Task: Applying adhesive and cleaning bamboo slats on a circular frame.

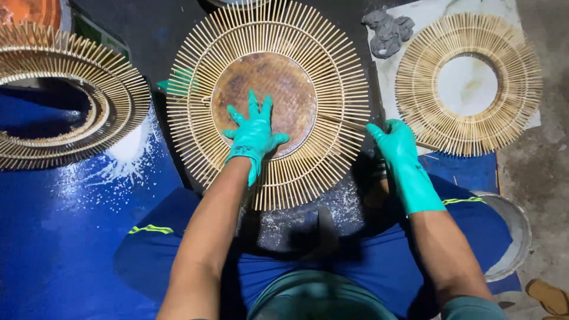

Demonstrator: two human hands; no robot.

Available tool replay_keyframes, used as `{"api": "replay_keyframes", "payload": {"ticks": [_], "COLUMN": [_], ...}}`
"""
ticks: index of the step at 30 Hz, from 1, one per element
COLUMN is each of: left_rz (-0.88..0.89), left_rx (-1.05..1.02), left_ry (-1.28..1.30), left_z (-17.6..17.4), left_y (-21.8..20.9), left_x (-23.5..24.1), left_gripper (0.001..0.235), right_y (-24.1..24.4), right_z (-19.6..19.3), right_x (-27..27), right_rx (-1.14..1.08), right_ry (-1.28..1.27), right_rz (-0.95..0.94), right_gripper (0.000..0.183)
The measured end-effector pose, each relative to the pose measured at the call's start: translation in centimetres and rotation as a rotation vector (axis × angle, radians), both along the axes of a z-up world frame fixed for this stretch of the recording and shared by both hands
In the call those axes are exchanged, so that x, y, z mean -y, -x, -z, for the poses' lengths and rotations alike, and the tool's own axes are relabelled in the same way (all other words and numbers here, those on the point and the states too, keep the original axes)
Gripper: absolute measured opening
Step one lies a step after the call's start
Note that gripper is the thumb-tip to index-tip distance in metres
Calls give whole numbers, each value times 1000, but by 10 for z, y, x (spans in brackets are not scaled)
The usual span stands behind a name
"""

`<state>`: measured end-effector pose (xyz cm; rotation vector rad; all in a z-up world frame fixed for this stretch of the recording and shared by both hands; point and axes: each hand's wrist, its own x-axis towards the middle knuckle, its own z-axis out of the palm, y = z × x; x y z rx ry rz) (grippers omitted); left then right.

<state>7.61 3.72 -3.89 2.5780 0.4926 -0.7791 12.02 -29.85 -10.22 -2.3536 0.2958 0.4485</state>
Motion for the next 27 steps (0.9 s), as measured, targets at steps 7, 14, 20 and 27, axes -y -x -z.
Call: {"api": "replay_keyframes", "payload": {"ticks": [7,14,20,27], "left_rz": [50,-151,-110,-62], "left_rx": [16,15,69,51], "left_ry": [-1,100,31,25], "left_z": [-1,-12,6,5], "left_y": [3,5,9,7], "left_x": [-7,19,19,17], "left_gripper": [114,108,111,111], "right_y": [10,78,106,119], "right_z": [-43,-143,-171,-155], "right_x": [-1,8,-38,-52], "right_rx": [-6,358,174,90], "right_ry": [-82,-690,-463,-531], "right_rz": [52,90,-197,-157], "right_gripper": [36,32,34,31]}}
